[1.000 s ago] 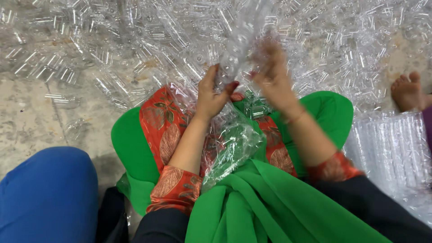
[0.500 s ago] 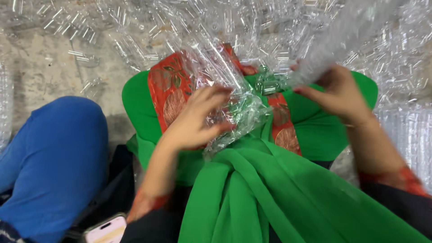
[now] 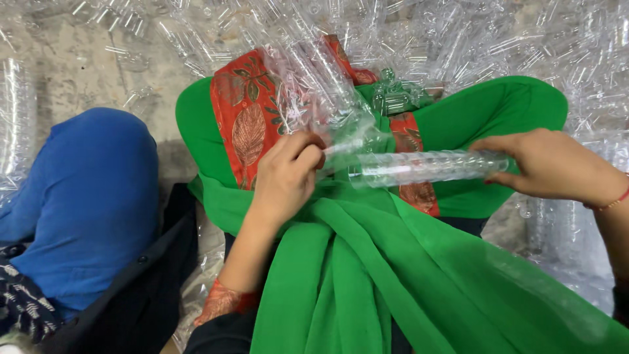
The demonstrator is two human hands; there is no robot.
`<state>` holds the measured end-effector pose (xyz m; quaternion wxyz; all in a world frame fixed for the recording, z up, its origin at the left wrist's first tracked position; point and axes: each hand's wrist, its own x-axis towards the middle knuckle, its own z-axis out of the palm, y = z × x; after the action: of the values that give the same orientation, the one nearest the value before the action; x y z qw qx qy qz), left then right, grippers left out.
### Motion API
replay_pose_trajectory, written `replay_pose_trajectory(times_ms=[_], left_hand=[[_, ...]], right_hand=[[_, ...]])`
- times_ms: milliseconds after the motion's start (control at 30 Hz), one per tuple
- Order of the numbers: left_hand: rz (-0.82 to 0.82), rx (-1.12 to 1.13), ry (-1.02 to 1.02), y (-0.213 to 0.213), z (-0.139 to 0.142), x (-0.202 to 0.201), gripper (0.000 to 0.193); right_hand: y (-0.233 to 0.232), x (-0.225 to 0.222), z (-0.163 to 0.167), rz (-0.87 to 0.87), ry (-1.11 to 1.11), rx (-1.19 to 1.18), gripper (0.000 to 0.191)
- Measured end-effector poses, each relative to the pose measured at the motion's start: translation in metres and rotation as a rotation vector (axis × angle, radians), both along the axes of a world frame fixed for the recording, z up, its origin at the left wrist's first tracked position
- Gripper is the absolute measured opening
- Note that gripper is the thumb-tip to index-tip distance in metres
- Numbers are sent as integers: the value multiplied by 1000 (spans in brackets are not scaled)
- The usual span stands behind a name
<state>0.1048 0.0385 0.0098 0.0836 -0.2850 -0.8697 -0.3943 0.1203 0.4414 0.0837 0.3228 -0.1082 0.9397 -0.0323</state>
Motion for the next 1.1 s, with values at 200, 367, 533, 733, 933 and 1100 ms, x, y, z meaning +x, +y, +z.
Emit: replay_pose_trajectory(times_ms=[200, 367, 533, 733, 933, 1100], left_hand=[[166, -247, 199, 13, 12, 7, 25], [217, -346, -1, 19, 5, 4, 41], [61, -207, -21, 37, -5, 11, 59], [-82, -63, -54, 48, -15, 23, 59], [-103, -1, -50, 37, -16, 23, 60], [-157, 12, -6, 25, -10, 19, 55]], right_hand=[[-17, 13, -6, -3, -11, 189, 63], [-45, 12, -18, -23, 67, 43, 61], [-68, 3, -42, -91, 28, -308, 65], [-131, -27, -110, -493, -91, -1006, 47], [-176, -32, -168, -250, 208, -987, 61], [-194, -51, -188, 314, 690, -399, 54]])
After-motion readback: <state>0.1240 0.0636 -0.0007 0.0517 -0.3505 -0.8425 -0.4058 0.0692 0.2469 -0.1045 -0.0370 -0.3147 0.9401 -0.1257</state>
